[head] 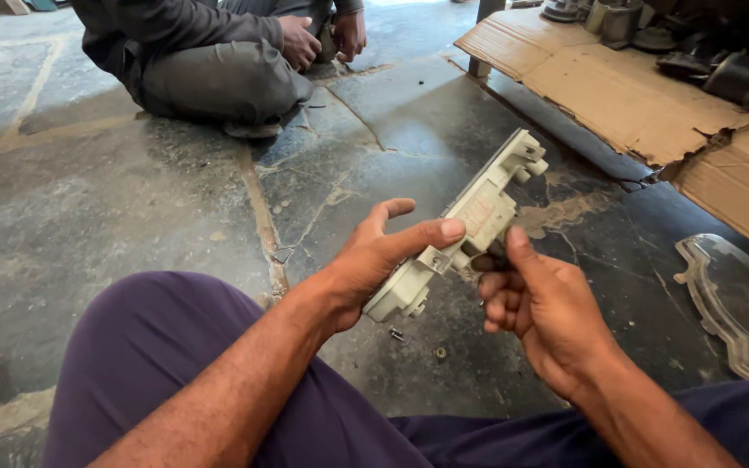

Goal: The person sits on the floor and uses a screwdriver to remove screws from a white plastic electrical component. They then use their fingers to remove small parts and inspect the interior of the component.

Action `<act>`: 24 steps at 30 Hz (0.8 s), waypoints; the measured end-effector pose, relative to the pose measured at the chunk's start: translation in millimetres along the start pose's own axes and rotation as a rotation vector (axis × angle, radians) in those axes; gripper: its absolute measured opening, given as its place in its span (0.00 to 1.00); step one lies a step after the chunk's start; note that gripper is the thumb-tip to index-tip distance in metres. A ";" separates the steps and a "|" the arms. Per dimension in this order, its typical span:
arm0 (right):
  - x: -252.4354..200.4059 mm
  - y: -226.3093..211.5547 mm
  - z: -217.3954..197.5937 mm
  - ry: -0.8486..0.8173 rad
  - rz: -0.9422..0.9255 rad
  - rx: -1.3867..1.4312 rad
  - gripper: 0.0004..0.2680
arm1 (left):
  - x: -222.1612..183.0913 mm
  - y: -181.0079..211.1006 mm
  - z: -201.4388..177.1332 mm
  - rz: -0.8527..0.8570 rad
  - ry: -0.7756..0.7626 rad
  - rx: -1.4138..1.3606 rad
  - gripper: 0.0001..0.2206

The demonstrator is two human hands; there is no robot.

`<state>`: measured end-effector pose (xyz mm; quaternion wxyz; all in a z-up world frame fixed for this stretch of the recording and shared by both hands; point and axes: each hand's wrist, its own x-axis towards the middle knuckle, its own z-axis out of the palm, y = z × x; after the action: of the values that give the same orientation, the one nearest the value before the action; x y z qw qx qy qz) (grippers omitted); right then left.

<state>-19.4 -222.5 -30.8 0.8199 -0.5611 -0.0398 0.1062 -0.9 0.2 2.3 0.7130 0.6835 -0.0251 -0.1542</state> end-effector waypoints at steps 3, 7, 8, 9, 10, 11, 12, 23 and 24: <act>4.9 3.7 5.7 0.245 -0.194 -0.394 0.15 | -0.1 0.9 0.1 -0.051 0.009 -0.031 0.57; 1.8 -0.9 10.7 0.189 -0.207 -0.272 0.16 | 1.5 1.7 -0.3 -0.036 0.002 -0.065 0.58; -0.5 -5.3 7.9 0.165 -0.092 -0.148 0.16 | 2.3 1.8 -0.1 -0.022 -0.002 -0.065 0.58; -1.5 -7.8 6.4 0.140 0.025 -0.024 0.17 | 2.1 1.4 0.1 -0.033 0.000 -0.041 0.58; -0.3 -8.8 6.2 0.133 0.039 -0.028 0.17 | 1.7 0.8 0.3 -0.045 0.002 -0.018 0.58; 1.8 -9.5 6.2 0.125 0.052 -0.031 0.17 | 1.3 0.5 0.5 -0.056 0.005 0.008 0.58; 3.1 -10.1 6.0 0.118 0.065 -0.034 0.18 | 1.1 0.2 1.0 -0.069 0.005 0.012 0.59; 2.6 -5.6 -1.5 0.161 0.155 0.032 0.17 | 1.4 -0.3 -1.5 -0.061 0.021 0.020 0.58; 3.5 -4.2 -2.5 0.121 0.127 0.036 0.17 | 1.8 -2.3 -1.3 -0.087 0.014 -0.005 0.57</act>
<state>-15.0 -225.4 -28.1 0.8223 -0.5532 0.0475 0.1248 0.7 0.9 -0.4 0.7076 0.6831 0.0099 -0.1805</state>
